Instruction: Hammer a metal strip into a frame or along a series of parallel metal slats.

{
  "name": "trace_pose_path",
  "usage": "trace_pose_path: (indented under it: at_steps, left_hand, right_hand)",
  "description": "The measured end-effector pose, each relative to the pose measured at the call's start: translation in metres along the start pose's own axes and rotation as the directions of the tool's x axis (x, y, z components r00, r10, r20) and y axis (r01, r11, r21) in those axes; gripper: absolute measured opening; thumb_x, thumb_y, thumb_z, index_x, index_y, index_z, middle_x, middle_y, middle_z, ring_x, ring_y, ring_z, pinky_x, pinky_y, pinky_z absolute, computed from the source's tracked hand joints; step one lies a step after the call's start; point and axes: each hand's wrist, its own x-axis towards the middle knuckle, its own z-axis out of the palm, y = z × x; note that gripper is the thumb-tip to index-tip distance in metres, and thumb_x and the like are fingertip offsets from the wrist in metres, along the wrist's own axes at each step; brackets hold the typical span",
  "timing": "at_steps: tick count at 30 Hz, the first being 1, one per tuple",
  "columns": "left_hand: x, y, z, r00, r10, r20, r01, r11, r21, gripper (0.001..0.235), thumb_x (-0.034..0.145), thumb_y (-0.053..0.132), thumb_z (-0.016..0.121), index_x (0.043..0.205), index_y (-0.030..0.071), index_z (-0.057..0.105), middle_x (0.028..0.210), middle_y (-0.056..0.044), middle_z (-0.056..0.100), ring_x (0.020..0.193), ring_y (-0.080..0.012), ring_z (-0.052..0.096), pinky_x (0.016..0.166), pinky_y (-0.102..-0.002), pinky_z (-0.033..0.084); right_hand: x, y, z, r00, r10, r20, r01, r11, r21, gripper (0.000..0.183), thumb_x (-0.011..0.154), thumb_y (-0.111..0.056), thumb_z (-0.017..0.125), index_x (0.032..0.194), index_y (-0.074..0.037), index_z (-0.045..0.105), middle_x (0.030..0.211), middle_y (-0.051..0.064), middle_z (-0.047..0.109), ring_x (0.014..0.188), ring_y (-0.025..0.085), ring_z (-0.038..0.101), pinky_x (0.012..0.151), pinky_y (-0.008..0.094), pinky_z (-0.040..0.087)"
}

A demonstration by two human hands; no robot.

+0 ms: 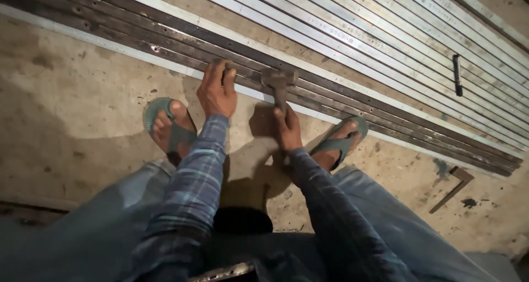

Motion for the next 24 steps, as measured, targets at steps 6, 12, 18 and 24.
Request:
trace_pose_path:
  at_steps: [6, 12, 18, 24]
  left_hand:
    - [-0.001, -0.001, 0.000, 1.000, 0.000, 0.018, 0.000, 1.000, 0.008, 0.017, 0.099, 0.017, 0.068, 0.115, 0.012, 0.067, 0.110, -0.011, 0.069, 0.102, -0.0361, 0.068, 0.085, -0.045, 0.055]
    - [0.005, 0.003, 0.002, 0.997, -0.074, -0.004, 0.074, 0.995, -0.067, 0.017, 0.094, 0.019, 0.075, 0.106, 0.007, 0.072, 0.097, -0.010, 0.071, 0.082, -0.0268, 0.069, 0.072, -0.038, 0.055]
    - [0.000, 0.001, 0.008, 0.987, -0.155, -0.036, 0.151, 0.984, -0.097, 0.018, 0.091, 0.019, 0.078, 0.103, 0.006, 0.076, 0.094, -0.011, 0.071, 0.080, -0.0264, 0.069, 0.072, -0.038, 0.055]
    - [-0.021, -0.038, 0.034, 0.961, 0.092, -0.261, -0.067, 0.992, 0.105, 0.030, 0.092, 0.027, 0.080, 0.112, 0.006, 0.074, 0.111, -0.018, 0.069, 0.103, -0.0363, 0.068, 0.087, -0.043, 0.055]
  right_hand:
    - [-0.006, -0.031, 0.008, 0.981, 0.189, -0.042, -0.181, 0.973, 0.147, 0.052, 0.102, -0.042, 0.060, 0.129, 0.002, 0.059, 0.107, 0.005, 0.065, 0.099, 0.013, 0.057, 0.090, 0.029, 0.048]
    - [-0.001, -0.013, 0.003, 0.993, 0.118, -0.011, -0.118, 0.993, 0.018, 0.051, 0.105, -0.042, 0.058, 0.131, 0.002, 0.060, 0.107, 0.006, 0.065, 0.102, 0.014, 0.057, 0.095, 0.029, 0.046]
    - [0.000, -0.014, 0.002, 0.999, 0.038, -0.004, -0.038, 0.999, 0.032, 0.053, 0.106, -0.043, 0.057, 0.134, 0.001, 0.058, 0.109, 0.003, 0.066, 0.105, 0.014, 0.057, 0.096, 0.031, 0.045]
    - [0.002, -0.110, -0.003, 0.984, 0.170, 0.057, -0.133, 0.905, -0.404, 0.047, 0.102, -0.048, 0.055, 0.111, -0.003, 0.064, 0.078, 0.014, 0.063, 0.072, 0.027, 0.061, 0.069, 0.044, 0.049]
